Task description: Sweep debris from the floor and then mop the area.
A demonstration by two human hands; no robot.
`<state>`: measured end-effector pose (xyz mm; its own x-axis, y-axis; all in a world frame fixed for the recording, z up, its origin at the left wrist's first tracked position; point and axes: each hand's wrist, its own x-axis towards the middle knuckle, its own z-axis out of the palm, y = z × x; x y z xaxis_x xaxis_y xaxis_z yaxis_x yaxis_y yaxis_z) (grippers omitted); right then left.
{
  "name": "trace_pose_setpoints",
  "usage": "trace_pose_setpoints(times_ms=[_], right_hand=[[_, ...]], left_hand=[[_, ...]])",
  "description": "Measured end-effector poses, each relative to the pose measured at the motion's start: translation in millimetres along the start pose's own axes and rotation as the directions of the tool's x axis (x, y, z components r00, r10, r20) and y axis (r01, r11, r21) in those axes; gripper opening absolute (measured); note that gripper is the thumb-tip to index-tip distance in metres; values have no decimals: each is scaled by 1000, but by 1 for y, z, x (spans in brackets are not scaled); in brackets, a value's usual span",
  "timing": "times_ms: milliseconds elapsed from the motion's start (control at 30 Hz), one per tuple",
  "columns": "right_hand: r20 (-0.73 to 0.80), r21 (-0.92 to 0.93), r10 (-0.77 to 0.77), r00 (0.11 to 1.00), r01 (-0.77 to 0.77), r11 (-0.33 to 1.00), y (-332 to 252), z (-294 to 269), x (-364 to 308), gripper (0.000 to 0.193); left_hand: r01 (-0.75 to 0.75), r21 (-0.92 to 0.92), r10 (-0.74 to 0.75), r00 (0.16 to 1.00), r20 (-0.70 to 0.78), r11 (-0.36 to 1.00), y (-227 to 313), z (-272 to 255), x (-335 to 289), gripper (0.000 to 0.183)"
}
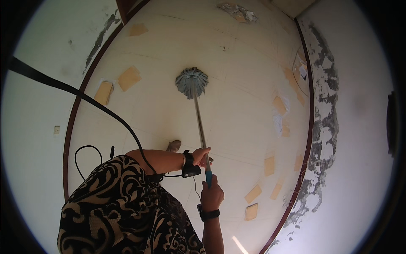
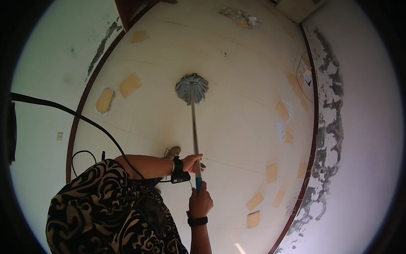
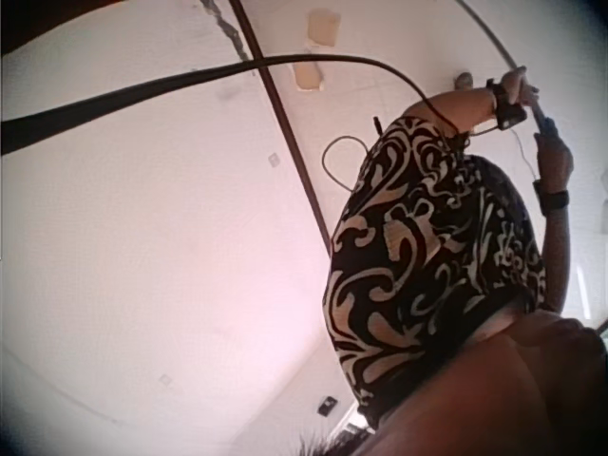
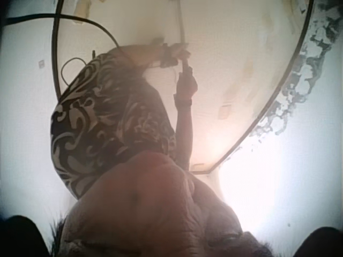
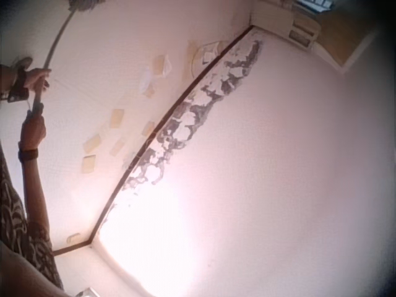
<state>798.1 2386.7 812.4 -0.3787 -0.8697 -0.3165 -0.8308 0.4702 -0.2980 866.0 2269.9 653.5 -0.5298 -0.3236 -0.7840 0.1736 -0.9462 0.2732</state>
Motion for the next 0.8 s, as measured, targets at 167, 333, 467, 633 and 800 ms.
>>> trace_pose_setpoints(times_ms=[167, 333, 467, 633, 800], right_hand=[[-3, -29, -179, 984, 179, 983, -64, -7, 141, 32], [-19, -9, -270, 963, 270, 963, -127, -6, 271, 31], [93, 26, -284, 954, 283, 959, -115, 8, 328, 34], [175, 65, -218, 960, 210, 976, -7, 22, 309, 39], [165, 102, -156, 974, 141, 985, 125, 13, 233, 39]], left_hand=[[-97, -179, 87, 994, -63, 979, 83, -26, -1, 39], [-175, -250, 126, 972, -200, 952, 113, -63, -13, 28], [-170, -304, 125, 979, -164, 937, 108, -68, -22, 19], [-102, -310, 25, 970, -242, 945, 94, -68, -29, 18], [-87, -234, 38, 978, -203, 968, 77, -46, -16, 16]])
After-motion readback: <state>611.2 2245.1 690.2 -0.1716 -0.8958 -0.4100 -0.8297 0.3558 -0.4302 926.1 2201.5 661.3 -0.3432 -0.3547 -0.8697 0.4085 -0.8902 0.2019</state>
